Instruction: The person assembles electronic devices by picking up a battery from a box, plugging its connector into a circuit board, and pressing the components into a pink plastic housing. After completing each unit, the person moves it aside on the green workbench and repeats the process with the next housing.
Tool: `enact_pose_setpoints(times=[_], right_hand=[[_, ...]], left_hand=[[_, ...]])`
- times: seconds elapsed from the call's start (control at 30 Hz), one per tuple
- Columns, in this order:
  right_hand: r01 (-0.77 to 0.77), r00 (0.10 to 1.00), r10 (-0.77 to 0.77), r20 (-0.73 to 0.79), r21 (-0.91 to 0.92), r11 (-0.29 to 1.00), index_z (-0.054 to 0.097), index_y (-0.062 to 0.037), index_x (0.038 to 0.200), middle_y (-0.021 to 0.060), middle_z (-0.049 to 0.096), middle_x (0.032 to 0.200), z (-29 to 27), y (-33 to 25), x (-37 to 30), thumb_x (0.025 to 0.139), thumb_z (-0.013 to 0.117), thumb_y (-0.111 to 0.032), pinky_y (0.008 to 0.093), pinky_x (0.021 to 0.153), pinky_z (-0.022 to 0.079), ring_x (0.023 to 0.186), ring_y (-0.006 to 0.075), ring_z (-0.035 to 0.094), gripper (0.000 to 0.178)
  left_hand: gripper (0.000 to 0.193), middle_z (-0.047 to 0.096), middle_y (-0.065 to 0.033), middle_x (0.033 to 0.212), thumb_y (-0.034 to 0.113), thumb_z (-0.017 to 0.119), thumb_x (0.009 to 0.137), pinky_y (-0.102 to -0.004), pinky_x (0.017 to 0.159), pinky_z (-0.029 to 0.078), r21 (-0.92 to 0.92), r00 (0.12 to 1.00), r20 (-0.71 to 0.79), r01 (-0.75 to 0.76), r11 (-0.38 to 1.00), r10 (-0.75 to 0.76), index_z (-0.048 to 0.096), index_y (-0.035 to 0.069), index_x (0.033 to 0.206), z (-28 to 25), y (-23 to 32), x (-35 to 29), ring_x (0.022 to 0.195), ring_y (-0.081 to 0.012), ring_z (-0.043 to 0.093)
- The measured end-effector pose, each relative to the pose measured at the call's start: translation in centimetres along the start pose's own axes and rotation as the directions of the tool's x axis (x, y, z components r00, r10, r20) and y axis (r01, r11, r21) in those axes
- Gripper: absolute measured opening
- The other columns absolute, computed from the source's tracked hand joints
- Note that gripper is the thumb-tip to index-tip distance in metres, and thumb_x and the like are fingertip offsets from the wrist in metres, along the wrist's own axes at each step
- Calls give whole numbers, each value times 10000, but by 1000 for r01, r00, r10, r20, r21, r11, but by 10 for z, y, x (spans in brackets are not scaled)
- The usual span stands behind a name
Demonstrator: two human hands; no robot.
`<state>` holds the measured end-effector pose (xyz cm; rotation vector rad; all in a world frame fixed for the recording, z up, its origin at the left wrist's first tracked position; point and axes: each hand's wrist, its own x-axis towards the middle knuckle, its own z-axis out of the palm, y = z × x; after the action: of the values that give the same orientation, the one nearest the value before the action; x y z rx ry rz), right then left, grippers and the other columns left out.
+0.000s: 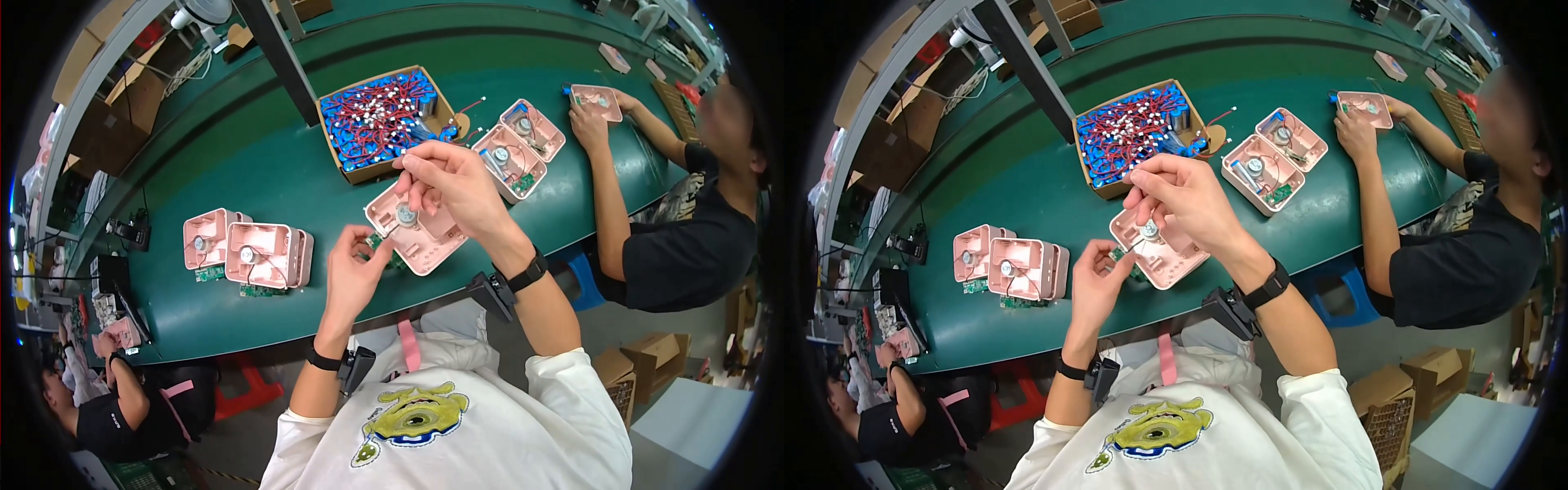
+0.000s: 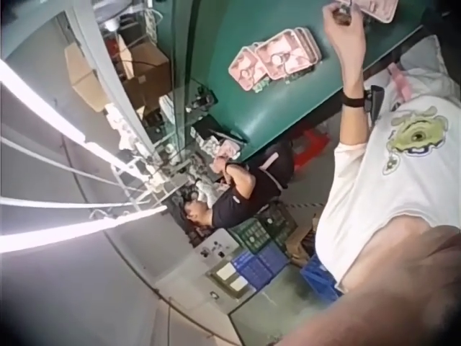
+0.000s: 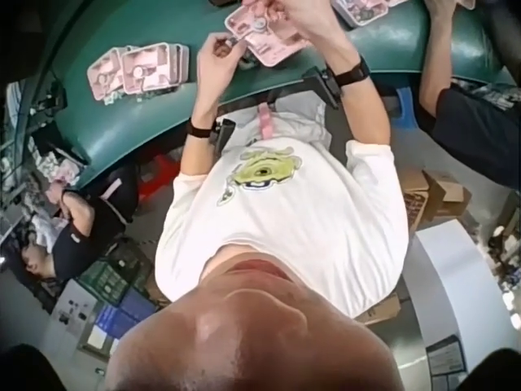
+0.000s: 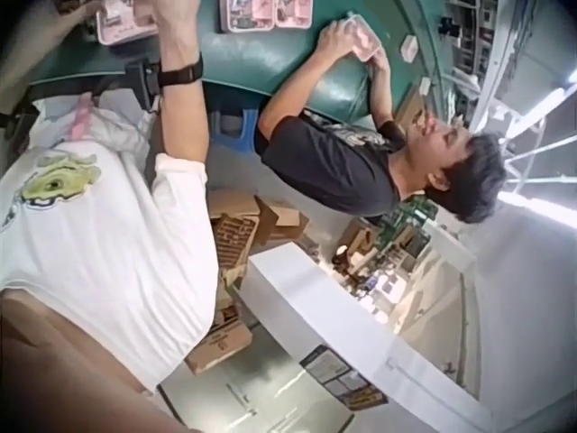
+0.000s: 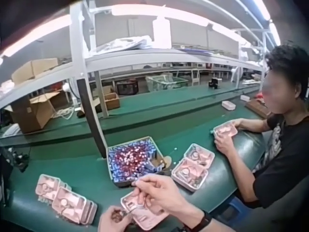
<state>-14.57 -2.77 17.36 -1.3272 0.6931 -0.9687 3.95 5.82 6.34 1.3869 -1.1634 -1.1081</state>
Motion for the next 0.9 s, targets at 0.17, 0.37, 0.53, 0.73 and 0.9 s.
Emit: enact_pose_setpoints(times=[0.17, 0.37, 0.53, 0.73, 0.9], right_hand=[[-9, 1000, 8, 2, 63, 998, 681, 57, 1162, 136, 754, 970, -4, -3, -22, 1082, 601, -134, 188, 521, 508, 707, 93, 701, 222], [8, 1000, -4, -25, 135, 991, 663, 54, 1132, 148, 753, 967, -12, 5, -30, 1064, 619, -92, 202, 512, 517, 731, 120, 719, 167], [41, 998, -38, -55, 66, 997, 650, 67, 1149, 136, 743, 937, -18, 5, -36, 1057, 643, -97, 235, 542, 569, 763, 141, 735, 189], [44, 994, -42, -101, 18, 999, 636, 55, 1137, 112, 724, 913, -21, 7, -37, 1063, 621, -82, 212, 466, 496, 679, 115, 691, 157], [5, 991, -9, -131, -34, 999, 646, 55, 1137, 79, 702, 884, -24, 9, -38, 1066, 621, -92, 211, 483, 477, 652, 93, 646, 165]], left_hand=[[286, 654, -28, 867, 144, 815, 916, -215, 620, 441, -59, 992, -27, -126, 990, 125, 635, -17, 1069, -1, -2, 9, 751, -52, 570], [251, 643, -19, 909, 110, 808, 914, -218, 650, 461, 14, 983, -49, -179, 984, 179, 642, -16, 1055, 1, 2, 9, 784, -59, 573], [243, 643, -16, 903, 92, 798, 922, -218, 676, 488, 12, 975, -62, -215, 976, 216, 645, -28, 1067, 8, 5, 8, 799, -61, 586], [239, 657, -29, 925, 78, 787, 933, -226, 701, 513, -119, 994, -49, -105, 987, 100, 647, -39, 1087, 12, 9, 7, 829, -65, 608], [247, 671, -44, 944, 74, 786, 933, -231, 697, 519, -142, 993, -58, -110, 984, 103, 652, -49, 1100, 15, 9, 6, 839, -74, 620]])
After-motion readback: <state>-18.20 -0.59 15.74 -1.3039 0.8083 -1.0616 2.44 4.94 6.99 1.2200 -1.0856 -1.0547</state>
